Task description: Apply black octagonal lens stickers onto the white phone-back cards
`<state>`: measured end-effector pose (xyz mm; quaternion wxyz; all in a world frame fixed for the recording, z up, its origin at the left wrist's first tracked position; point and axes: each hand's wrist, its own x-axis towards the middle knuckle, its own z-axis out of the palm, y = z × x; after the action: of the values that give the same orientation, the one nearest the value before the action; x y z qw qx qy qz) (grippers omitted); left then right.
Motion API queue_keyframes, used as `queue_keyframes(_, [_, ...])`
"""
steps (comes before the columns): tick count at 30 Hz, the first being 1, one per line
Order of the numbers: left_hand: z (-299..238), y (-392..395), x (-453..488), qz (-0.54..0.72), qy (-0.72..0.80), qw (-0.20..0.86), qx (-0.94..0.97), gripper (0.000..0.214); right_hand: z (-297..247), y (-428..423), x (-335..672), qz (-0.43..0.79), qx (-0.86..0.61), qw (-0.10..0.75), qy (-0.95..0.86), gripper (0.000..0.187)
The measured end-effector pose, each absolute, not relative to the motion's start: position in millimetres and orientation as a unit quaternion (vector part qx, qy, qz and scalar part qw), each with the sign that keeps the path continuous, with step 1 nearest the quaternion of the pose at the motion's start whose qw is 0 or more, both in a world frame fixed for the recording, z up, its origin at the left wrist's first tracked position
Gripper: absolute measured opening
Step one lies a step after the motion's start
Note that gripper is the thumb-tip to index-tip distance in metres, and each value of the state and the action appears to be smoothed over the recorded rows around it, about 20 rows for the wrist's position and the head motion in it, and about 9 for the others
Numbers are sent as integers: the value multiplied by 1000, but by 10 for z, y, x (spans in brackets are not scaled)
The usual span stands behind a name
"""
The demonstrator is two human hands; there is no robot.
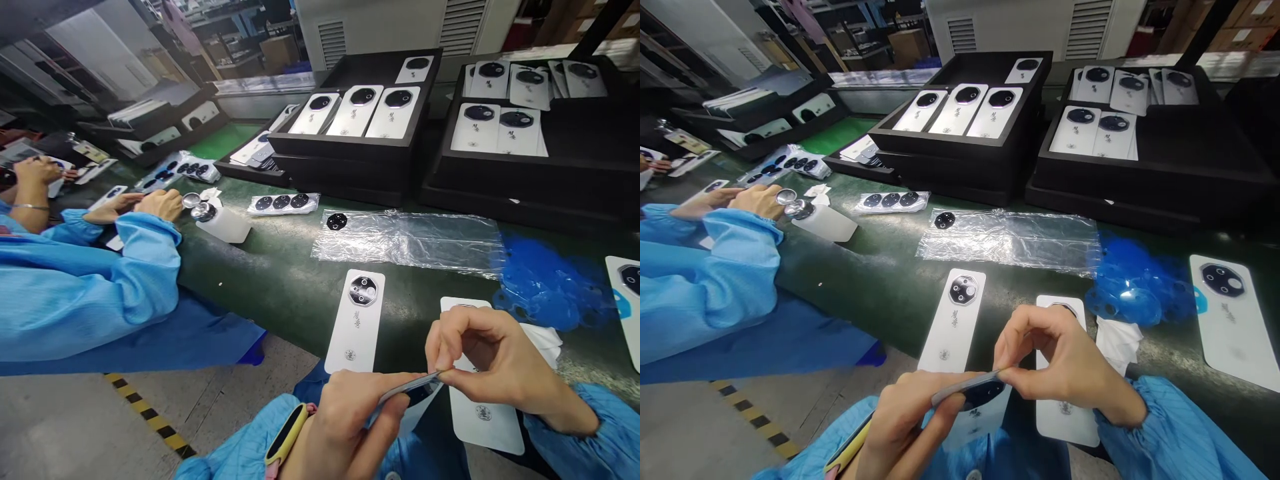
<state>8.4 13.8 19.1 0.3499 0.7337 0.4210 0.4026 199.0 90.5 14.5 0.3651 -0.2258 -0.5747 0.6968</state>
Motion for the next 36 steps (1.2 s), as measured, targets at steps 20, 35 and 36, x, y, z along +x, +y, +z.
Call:
queue_keyframes(20, [-10,242,95,443,391,685,427,40,222,867,2006,679,-216,329,-620,33])
queue_keyframes(35, [-91,286,120,447,389,727,348,40,257,842,1952,642,-253,238,-683,24])
queue_keyframes(36, [-104,285,116,451,395,719,351,40,249,843,1946,634,-259,234,-691,24])
